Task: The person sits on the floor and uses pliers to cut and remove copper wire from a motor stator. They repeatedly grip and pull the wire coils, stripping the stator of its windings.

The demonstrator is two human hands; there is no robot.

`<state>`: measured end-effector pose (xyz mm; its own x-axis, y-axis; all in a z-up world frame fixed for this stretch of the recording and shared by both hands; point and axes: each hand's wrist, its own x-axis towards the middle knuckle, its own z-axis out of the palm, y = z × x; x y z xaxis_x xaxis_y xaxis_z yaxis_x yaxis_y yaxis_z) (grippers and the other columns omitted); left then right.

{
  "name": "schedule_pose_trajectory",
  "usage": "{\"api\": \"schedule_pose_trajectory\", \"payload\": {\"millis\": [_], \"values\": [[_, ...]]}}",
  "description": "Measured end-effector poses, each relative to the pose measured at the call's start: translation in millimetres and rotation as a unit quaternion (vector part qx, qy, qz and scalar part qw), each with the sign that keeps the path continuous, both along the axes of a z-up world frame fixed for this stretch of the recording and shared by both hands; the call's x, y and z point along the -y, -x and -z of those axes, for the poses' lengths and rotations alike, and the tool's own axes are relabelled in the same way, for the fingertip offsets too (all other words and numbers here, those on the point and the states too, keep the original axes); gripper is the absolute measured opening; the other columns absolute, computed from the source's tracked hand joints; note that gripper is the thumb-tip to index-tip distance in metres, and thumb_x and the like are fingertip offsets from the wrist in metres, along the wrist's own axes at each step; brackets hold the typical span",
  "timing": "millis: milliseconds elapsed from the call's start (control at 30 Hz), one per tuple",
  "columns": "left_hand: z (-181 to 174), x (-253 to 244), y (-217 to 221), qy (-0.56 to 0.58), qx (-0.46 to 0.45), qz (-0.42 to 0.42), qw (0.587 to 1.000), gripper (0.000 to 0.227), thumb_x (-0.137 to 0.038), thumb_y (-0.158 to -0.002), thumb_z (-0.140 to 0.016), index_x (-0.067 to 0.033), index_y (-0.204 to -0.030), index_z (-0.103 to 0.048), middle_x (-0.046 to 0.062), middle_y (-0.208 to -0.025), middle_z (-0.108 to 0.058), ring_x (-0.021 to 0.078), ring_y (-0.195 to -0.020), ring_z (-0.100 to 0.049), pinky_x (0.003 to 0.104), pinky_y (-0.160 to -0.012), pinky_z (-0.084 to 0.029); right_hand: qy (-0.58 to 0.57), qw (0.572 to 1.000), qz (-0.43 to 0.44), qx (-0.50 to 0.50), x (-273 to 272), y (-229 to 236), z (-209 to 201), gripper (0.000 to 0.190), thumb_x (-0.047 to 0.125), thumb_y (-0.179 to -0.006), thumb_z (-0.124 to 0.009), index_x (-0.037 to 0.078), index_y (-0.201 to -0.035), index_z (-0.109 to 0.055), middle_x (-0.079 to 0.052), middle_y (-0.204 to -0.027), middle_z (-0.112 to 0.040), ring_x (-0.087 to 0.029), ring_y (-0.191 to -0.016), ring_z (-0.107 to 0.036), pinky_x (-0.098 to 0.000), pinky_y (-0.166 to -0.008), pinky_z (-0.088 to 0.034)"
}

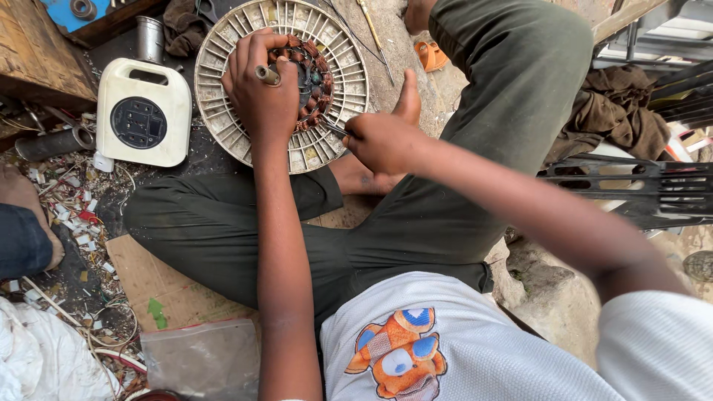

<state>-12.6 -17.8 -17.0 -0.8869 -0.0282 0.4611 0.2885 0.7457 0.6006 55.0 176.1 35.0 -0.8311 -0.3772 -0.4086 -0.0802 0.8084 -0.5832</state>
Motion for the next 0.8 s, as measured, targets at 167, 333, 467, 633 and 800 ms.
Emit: {"api": "schedule_pose_trajectory", "payload": {"millis": [167, 333, 467, 633, 800], "values": [[1, 0, 1, -0.007, 0.004, -0.003, 1.0, 0.019, -0.013, -0.095, -0.063, -0.0164, -0.112, -0.067, 0.0, -0.129, -0.066, 0.0232, -0.128, -0.058, 0.047, -0.112, -0.035, -0.137, 0.988, -0.068, 0.031, 5, 29, -17, 0.031, 0.031, -0.098, -0.053, 0.009, -0.103, -0.074, -0.016, -0.093, -0.073, -0.04, -0.101, -0.068, -0.0791, -0.104, -0.004], [4, -1, 2, 0.005, -0.002, -0.01, 1.0, 0.019, -0.013, -0.094, -0.061, -0.0156, -0.112, -0.068, 0.002, -0.129, -0.066, 0.0233, -0.128, -0.058, 0.049, -0.113, -0.034, -0.178, 0.983, -0.05, -0.002, 12, 24, -37, 0.029, 0.032, -0.098, -0.056, 0.01, -0.101, -0.075, -0.015, -0.089, -0.074, -0.035, -0.094, -0.071, -0.0728, -0.111, -0.014], [5, 0, -1, -0.007, -0.005, -0.014, 1.0, 0.019, -0.014, -0.094, -0.061, -0.015, -0.111, -0.068, 0.003, -0.129, -0.066, 0.0237, -0.129, -0.058, 0.049, -0.113, -0.035, -0.11, 0.988, -0.006, 0.111, 14, 24, -43, 0.032, 0.028, -0.104, -0.051, 0.005, -0.096, -0.072, -0.016, -0.074, -0.074, -0.032, -0.074, -0.078, -0.0457, -0.083, -0.061], [6, -3, 5, 0.013, -0.009, -0.035, 0.999, 0.019, -0.014, -0.093, -0.061, -0.0164, -0.11, -0.069, 0.002, -0.126, -0.065, 0.0242, -0.125, -0.059, 0.048, -0.109, -0.037, -0.119, 0.991, -0.053, 0.018, 15, 30, -35, 0.027, 0.022, -0.1, -0.055, 0.005, -0.094, -0.075, -0.015, -0.074, -0.073, -0.033, -0.077, -0.073, -0.0453, -0.081, -0.055], [6, -2, 6, 0.013, 0.012, -0.038, 0.999, 0.013, -0.021, -0.091, -0.066, -0.0158, -0.103, -0.067, 0.002, -0.116, -0.065, 0.0273, -0.117, -0.059, 0.046, -0.102, -0.04, -0.175, 0.98, -0.09, -0.033, 19, 38, -32, 0.025, 0.024, -0.099, -0.059, 0.005, -0.093, -0.075, -0.019, -0.083, -0.071, -0.04, -0.082, -0.07, -0.0527, -0.082, -0.054]]}}
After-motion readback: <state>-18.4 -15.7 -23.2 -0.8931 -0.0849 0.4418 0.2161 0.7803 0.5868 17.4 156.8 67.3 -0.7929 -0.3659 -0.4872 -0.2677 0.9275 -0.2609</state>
